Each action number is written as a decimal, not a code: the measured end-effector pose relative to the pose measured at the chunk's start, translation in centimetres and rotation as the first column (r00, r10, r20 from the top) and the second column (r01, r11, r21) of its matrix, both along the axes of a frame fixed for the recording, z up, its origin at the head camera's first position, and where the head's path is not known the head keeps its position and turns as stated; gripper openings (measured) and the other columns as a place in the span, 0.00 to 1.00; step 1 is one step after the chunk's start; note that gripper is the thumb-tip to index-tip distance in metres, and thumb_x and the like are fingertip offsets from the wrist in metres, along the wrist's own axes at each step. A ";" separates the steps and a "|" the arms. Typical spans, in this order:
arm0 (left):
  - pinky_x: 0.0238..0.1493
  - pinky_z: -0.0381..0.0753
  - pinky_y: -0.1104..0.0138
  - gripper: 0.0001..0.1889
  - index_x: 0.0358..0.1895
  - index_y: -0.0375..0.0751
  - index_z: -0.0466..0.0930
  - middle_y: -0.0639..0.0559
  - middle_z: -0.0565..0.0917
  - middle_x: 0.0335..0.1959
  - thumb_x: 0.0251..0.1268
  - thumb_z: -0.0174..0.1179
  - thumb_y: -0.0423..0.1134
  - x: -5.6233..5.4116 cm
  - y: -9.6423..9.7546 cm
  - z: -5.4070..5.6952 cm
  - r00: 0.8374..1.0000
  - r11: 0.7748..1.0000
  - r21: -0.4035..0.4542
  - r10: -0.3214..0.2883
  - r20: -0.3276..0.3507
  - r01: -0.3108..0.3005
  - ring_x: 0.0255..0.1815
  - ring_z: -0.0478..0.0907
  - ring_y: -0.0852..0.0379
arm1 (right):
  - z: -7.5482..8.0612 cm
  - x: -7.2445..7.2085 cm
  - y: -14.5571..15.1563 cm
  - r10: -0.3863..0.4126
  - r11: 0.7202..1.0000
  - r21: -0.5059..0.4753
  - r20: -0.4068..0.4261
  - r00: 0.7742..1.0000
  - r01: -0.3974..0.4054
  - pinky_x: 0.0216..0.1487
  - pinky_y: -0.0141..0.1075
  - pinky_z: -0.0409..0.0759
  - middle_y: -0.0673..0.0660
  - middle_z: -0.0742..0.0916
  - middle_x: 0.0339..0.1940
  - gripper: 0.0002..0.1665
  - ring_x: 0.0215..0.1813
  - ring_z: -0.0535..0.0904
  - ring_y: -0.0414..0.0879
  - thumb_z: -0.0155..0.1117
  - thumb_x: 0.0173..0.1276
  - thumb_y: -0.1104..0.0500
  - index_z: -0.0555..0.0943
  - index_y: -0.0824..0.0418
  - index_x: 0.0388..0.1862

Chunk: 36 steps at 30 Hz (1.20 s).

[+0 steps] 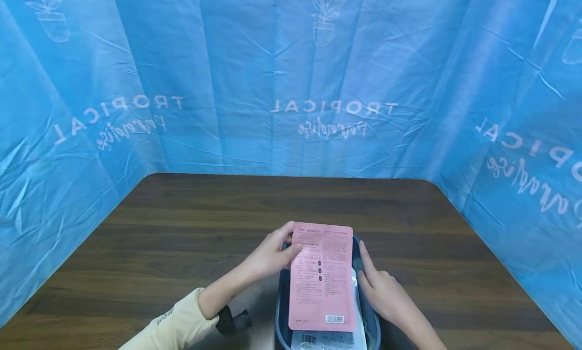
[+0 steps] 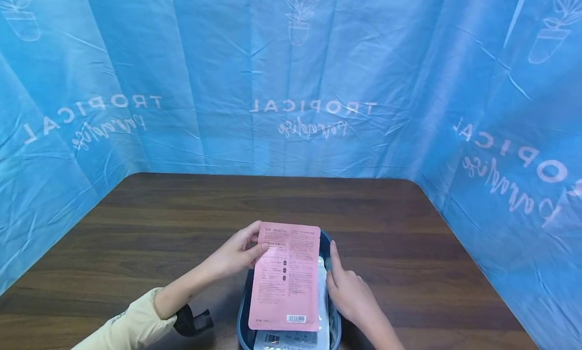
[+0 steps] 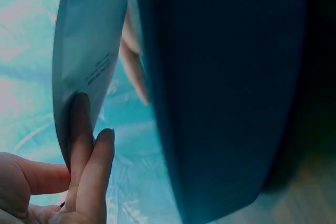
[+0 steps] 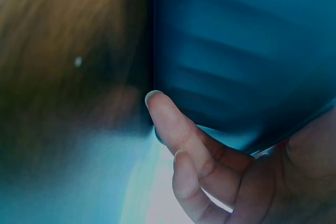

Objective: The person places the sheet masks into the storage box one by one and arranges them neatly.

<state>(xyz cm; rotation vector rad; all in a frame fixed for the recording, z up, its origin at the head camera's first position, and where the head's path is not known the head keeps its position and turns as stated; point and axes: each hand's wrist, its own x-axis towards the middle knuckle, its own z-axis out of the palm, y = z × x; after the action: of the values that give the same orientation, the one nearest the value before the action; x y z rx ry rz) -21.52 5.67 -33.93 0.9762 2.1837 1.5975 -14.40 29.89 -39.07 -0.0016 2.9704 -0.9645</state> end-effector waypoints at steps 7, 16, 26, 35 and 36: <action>0.30 0.80 0.66 0.12 0.53 0.38 0.65 0.39 0.78 0.48 0.70 0.47 0.26 1.2 1.1 -1.1 0.999 0.999 -0.042 -0.034 -0.024 0.033 0.33 0.81 0.54 | 0.1 0.1 -0.1 -0.003 1.000 -0.025 0.017 1.000 0.003 0.18 0.36 0.65 0.52 0.70 0.14 0.38 0.14 0.68 0.44 0.44 0.74 0.59 0.40 0.60 0.76; 0.22 0.73 0.71 0.14 0.53 0.40 0.62 0.41 0.79 0.49 0.69 0.48 0.25 1.8 1.5 -1.7 0.993 0.994 -0.101 -0.062 -0.105 0.051 0.28 0.79 0.61 | 0.2 0.2 -0.1 0.000 1.000 -0.029 0.016 1.000 0.001 0.18 0.36 0.65 0.52 0.70 0.15 0.38 0.14 0.69 0.44 0.44 0.74 0.59 0.40 0.60 0.76; 0.25 0.72 0.77 0.17 0.52 0.40 0.61 0.44 0.79 0.44 0.65 0.53 0.24 2.6 1.9 -2.7 0.910 0.950 -0.311 -0.091 -0.404 -0.043 0.28 0.75 0.64 | 0.2 0.2 0.1 0.006 1.000 -0.012 0.009 1.000 -0.006 0.24 0.38 0.70 0.52 0.70 0.14 0.38 0.17 0.70 0.43 0.45 0.74 0.60 0.41 0.62 0.75; 0.31 0.75 0.76 0.25 0.60 0.37 0.62 0.49 0.80 0.38 0.61 0.59 0.27 3.2 2.3 -3.6 0.821 0.884 -0.440 -0.129 -0.556 -0.159 0.27 0.76 0.65 | 0.2 0.2 0.1 0.010 1.000 -0.004 0.012 1.000 -0.010 0.27 0.39 0.71 0.52 0.70 0.14 0.38 0.16 0.70 0.43 0.45 0.75 0.59 0.40 0.62 0.75; 0.33 0.76 0.75 0.27 0.63 0.36 0.60 0.49 0.81 0.38 0.61 0.60 0.27 3.2 2.4 -3.7 0.812 0.878 -0.448 -0.134 -0.568 -0.168 0.28 0.76 0.64 | 0.2 0.1 0.1 0.007 1.000 -0.006 0.018 1.000 -0.006 0.27 0.38 0.71 0.52 0.70 0.15 0.38 0.16 0.70 0.43 0.45 0.75 0.59 0.40 0.61 0.75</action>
<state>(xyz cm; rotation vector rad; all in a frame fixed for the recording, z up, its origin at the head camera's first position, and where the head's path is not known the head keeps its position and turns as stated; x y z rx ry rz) -18.33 8.03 -37.66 1.4054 2.7922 0.7015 -14.26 29.98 -38.86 -0.0026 2.9491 -0.9674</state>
